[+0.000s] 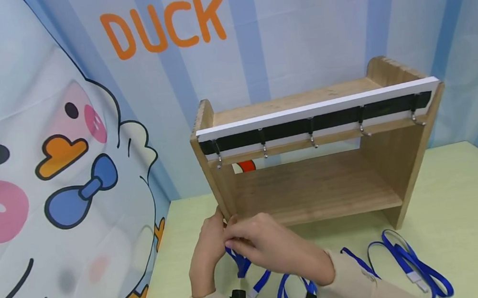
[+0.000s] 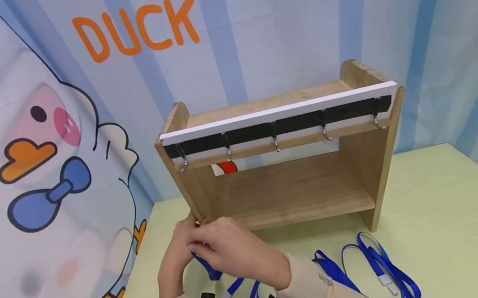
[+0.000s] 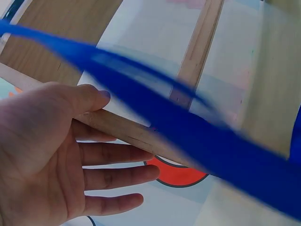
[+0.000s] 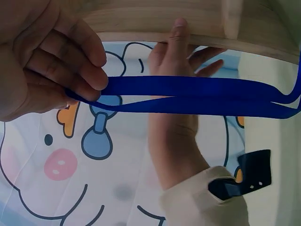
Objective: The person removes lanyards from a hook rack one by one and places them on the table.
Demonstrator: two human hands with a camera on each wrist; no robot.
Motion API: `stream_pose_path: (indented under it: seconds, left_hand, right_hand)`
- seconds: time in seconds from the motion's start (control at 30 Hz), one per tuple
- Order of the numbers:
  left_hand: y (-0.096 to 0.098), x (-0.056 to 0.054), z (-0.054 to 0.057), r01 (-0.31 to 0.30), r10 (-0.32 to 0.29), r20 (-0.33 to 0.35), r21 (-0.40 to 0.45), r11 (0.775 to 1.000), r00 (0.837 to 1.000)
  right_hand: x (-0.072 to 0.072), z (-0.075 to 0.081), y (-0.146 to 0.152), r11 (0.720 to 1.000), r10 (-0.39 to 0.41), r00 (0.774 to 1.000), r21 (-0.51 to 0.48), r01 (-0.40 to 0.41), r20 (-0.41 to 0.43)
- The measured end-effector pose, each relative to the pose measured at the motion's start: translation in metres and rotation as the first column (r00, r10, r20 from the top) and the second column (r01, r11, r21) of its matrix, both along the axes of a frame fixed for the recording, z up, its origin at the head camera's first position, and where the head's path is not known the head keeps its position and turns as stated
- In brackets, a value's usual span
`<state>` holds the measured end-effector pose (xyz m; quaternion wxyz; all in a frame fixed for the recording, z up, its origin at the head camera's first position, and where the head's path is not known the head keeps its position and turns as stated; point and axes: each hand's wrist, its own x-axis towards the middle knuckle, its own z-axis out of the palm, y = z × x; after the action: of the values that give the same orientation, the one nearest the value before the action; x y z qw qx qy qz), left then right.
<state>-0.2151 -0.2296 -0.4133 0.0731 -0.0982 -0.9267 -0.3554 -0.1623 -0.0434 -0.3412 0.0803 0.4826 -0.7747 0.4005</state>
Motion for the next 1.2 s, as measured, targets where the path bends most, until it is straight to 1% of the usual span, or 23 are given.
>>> stream_pose_path:
  seconds: [0.07, 0.17, 0.27, 0.47, 0.63, 0.73, 0.87, 1.0, 1.2]
  left_hand:
    - [0.000, 0.000, 0.000, -0.002, 0.002, 0.013, 0.012, 1.000, 1.000]
    - [0.000, 0.000, 0.000, -0.008, 0.008, 0.013, 0.011, 1.000, 1.000]
    - [0.000, 0.000, 0.000, -0.014, 0.014, 0.007, 0.003, 1.000, 1.000]
    - [0.001, 0.002, 0.001, -0.028, 0.028, 0.023, -0.003, 1.000, 0.999]
    - [0.001, 0.002, 0.001, -0.014, 0.014, 0.013, -0.002, 1.000, 1.000]
    - [0.001, 0.001, 0.001, -0.007, 0.007, 0.010, -0.001, 1.000, 1.000]
    - [0.001, 0.001, 0.002, -0.006, 0.006, 0.003, -0.013, 1.000, 1.000]
    - [0.001, 0.000, 0.002, -0.005, 0.005, -0.007, -0.016, 1.000, 1.000]
    - [0.001, 0.001, 0.002, 0.004, -0.004, -0.006, -0.009, 1.000, 1.000]
  right_hand:
    - [0.001, -0.004, 0.001, 1.000, -0.009, 0.999, 0.014, 0.009, 0.044]
    - [0.001, -0.013, 0.003, 0.999, -0.026, 0.995, 0.025, 0.023, 0.098]
    - [-0.002, -0.022, 0.003, 0.999, -0.039, 0.992, 0.036, 0.035, 0.121]
    - [-0.010, -0.038, 0.004, 0.997, -0.046, 0.985, 0.067, 0.035, 0.167]
    - [-0.018, -0.051, 0.007, 0.993, -0.074, 0.980, 0.099, 0.057, 0.186]
    - [-0.023, -0.057, 0.007, 0.991, -0.076, 0.979, 0.121, 0.054, 0.191]
    - [-0.030, -0.065, 0.007, 0.986, -0.077, 0.973, 0.158, 0.042, 0.218]
    - [-0.036, -0.074, 0.006, 0.979, -0.098, 0.970, 0.199, 0.053, 0.222]
    - [-0.042, -0.088, 0.007, 0.968, -0.128, 0.964, 0.241, 0.070, 0.233]
